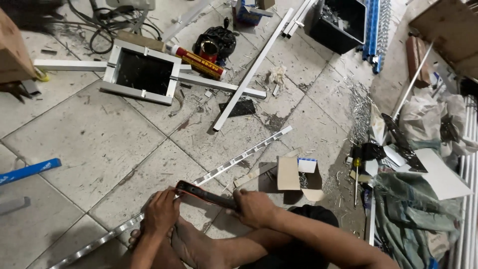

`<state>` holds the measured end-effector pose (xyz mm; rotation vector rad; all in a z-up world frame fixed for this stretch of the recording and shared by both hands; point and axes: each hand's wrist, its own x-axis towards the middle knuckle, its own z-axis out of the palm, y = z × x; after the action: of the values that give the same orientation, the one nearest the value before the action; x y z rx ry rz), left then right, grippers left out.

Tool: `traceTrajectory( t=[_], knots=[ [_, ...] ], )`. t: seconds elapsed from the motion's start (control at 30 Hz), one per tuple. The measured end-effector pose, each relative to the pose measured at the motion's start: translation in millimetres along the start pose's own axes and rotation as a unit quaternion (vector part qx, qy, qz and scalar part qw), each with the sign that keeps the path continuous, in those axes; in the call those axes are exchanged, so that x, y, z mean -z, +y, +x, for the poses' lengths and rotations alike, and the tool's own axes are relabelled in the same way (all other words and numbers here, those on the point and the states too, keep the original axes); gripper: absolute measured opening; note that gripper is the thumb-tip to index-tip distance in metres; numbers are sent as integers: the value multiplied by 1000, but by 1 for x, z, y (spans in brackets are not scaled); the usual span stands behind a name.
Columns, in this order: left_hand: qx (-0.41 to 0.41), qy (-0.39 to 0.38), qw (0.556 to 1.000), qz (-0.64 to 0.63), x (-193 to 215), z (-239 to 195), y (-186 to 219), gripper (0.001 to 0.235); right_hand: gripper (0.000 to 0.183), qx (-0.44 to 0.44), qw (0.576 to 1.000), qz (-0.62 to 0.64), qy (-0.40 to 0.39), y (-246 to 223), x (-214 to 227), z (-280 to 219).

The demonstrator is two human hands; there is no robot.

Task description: Using a manual hand riveter to fasten components onto a long metal profile while sitting on the floor.

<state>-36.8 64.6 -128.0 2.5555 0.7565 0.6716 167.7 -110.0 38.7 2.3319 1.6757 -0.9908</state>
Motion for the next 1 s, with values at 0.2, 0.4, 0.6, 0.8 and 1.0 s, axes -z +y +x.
traceTrajectory(
  t=[0.2, 0.4, 0.6, 0.8, 1.0],
  knots=[
    [-1, -23, 1000, 0, -3, -4, 0, 20, 56, -51, 989, -78, -114, -21, 59, -11],
    [1, -45, 999, 7, -2, -2, -4, 19, 56, 29, 997, -61, -28, -20, 37, 10],
    [-8, -12, 1000, -17, 2, -1, 0, 18, 60, -17, 996, -30, -84, -10, 44, -1],
    [-14, 12, 1000, -11, -2, -2, -5, 15, 43, -24, 987, -106, -121, -45, 64, -1],
    [-23, 15, 1000, 0, 1, -1, -6, 23, 60, -17, 987, 144, -73, -10, 17, 7]
  ],
)
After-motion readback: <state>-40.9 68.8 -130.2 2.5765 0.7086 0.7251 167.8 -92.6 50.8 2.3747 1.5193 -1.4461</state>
